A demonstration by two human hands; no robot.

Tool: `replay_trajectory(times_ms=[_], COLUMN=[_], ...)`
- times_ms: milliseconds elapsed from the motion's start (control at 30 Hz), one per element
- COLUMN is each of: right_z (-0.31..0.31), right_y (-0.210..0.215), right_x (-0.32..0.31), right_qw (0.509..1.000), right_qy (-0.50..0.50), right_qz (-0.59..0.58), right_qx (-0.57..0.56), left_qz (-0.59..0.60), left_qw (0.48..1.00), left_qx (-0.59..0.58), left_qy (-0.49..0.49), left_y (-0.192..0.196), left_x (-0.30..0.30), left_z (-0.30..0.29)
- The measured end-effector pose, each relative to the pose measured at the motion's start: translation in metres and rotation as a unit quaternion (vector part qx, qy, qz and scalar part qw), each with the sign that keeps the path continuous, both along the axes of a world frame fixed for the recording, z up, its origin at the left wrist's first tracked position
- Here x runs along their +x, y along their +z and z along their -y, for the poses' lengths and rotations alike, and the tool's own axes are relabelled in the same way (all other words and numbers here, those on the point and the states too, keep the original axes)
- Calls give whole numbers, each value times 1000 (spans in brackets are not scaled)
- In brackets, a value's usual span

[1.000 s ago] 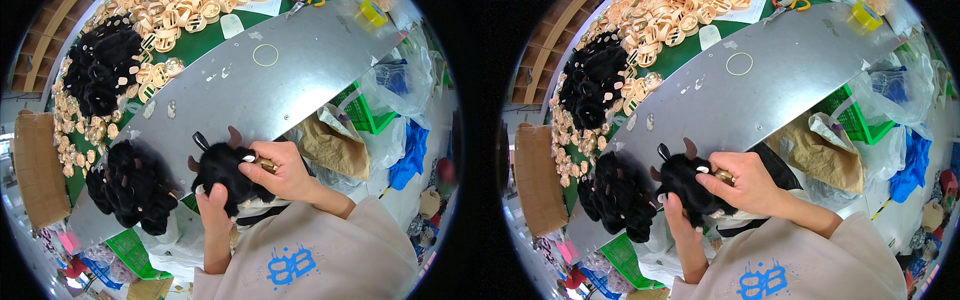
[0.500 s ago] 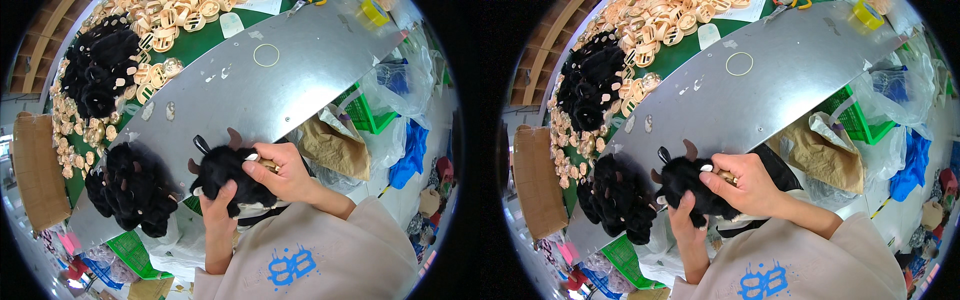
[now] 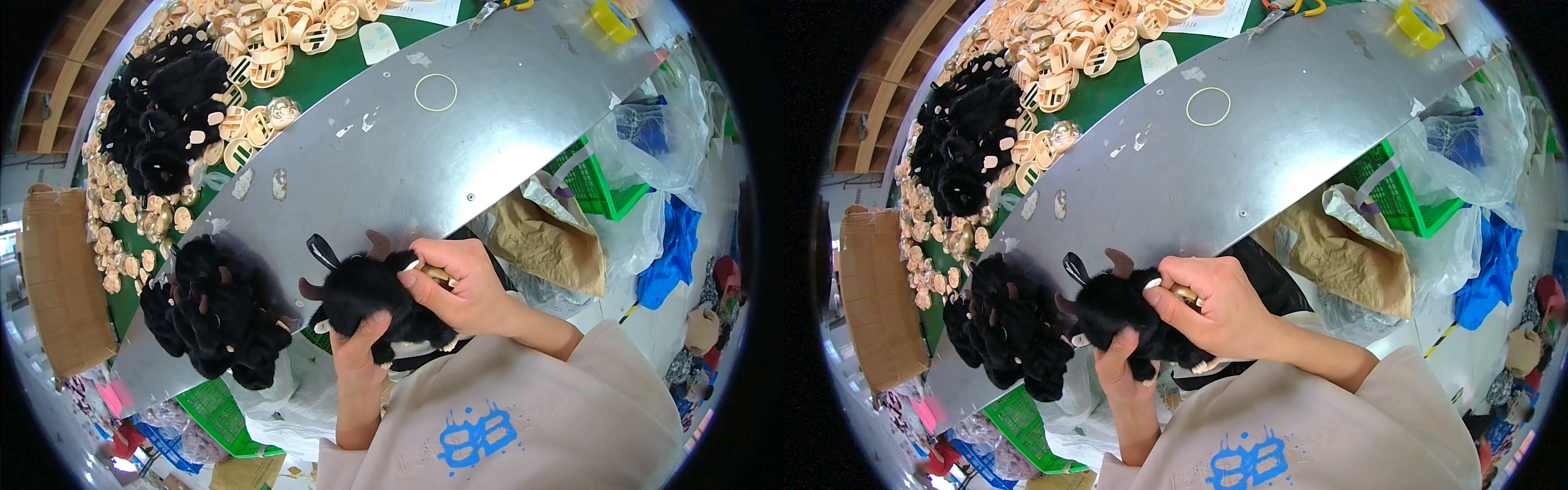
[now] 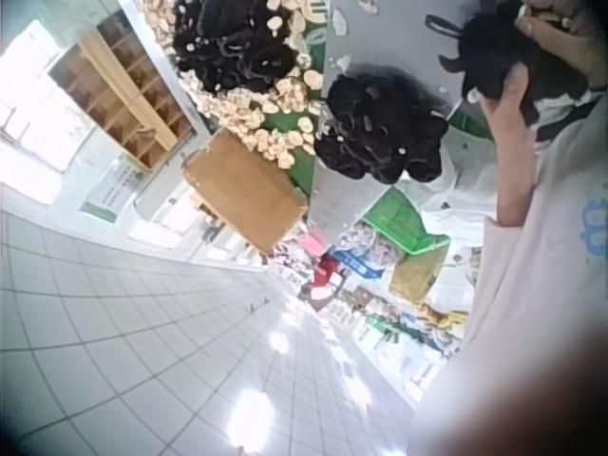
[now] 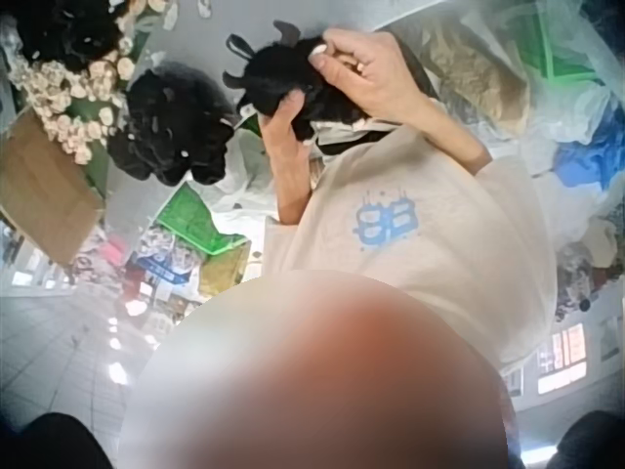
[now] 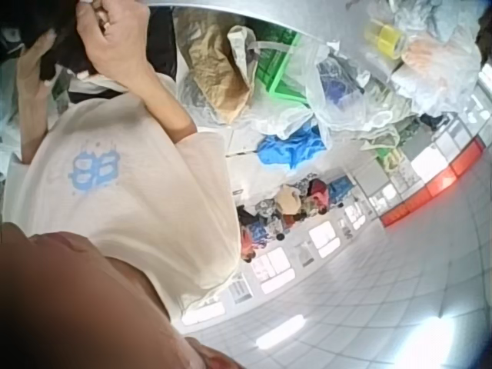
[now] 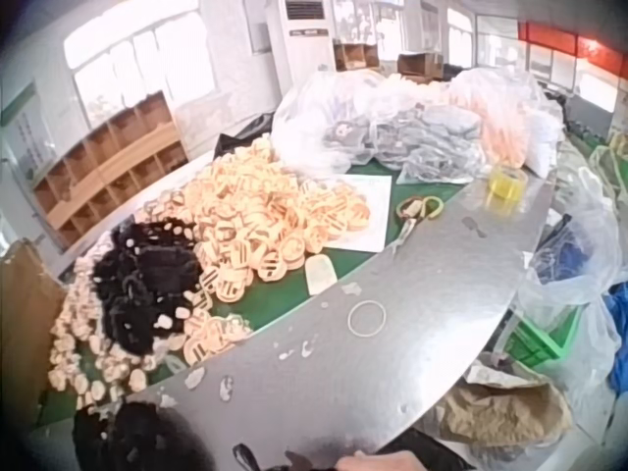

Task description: The person repeatedly picks up small black plush toys and inserts round wooden pieces into their openings, then secures them with rubber bands. The person handles each toy one at a time, places the finished items on the table, and continues the cycle.

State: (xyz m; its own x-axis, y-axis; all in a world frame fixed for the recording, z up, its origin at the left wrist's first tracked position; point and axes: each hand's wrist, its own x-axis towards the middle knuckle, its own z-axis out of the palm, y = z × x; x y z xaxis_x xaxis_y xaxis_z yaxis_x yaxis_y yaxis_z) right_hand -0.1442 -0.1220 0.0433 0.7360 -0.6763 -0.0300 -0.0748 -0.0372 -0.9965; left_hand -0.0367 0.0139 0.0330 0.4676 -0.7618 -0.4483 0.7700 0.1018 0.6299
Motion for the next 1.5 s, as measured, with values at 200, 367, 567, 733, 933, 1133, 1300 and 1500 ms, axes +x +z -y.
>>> replay_trajectory(times_ms=[200, 367, 567, 733, 933, 1133, 1300, 1500], right_z=[-3, 0, 5, 8, -3, -5, -5, -8], right_y=[0, 3, 0, -3, 24, 8, 4, 5], right_x=[2, 2, 1, -4, -14, -4, -4, -1], right_qw=[1000, 1000, 992, 989, 958, 971, 967, 989], right_qy=[0, 3, -37, -99, -18, 13, 2, -21], right_qz=[4, -22, 29, 101, 127, 123, 137, 116], right_qx=[-18, -16, -115, -37, 255, 206, 213, 84], left_qz=[5, 48, 136, 158, 133, 142, 156, 161], left_qw=[1000, 998, 986, 978, 984, 982, 983, 977], left_qx=[-15, 43, 91, 120, 91, 93, 81, 123], left_qy=[-11, -17, -7, 69, 77, 78, 60, 66], left_y=[-1, 7, 11, 9, 8, 16, 10, 17], left_x=[4, 1, -6, -8, -7, -14, -12, -17], left_z=[-7, -2, 7, 10, 15, 10, 9, 10])
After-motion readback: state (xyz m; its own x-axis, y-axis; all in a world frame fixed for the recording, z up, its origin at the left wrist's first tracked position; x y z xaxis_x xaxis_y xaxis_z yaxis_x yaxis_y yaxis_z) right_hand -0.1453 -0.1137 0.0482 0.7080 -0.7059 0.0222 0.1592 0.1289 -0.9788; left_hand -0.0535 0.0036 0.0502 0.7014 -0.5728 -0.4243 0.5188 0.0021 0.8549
